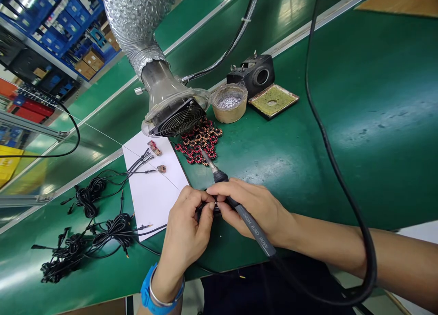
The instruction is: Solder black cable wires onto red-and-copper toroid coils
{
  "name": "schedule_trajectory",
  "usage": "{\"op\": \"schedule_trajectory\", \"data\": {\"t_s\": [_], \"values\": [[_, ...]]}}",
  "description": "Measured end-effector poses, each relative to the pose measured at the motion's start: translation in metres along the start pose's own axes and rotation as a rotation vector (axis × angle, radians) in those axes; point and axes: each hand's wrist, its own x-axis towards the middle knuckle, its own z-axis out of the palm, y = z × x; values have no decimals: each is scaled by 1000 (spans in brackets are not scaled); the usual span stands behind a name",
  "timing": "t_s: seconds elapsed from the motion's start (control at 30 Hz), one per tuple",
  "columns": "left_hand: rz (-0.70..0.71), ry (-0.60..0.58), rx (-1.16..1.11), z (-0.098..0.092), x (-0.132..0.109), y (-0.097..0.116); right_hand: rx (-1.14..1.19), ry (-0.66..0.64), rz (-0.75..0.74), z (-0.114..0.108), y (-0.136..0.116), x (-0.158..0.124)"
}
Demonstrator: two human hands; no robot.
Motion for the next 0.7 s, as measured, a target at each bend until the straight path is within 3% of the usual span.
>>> {"op": "schedule_trajectory", "data": {"t_s": [0.13,0.27,0.4,0.5,0.57,0.7], "values": [[-13,-2,9,-1,-2,1,-18,39,-38,-4,-3,2],[-45,-1,9,0,-4,0,-93,144,-53,-32,1,18],[-65,4,-8,0,-4,-1,-240,280,-17,-66,35,43],[-80,12,-14,0,-6,-1,-319,126,-56,-84,66,53],[-84,19,-18,-2,-7,-3,-369,112,-35,-95,78,54],[-84,51,-38,-4,-8,-8,-476,332,60,-119,84,54]]}}
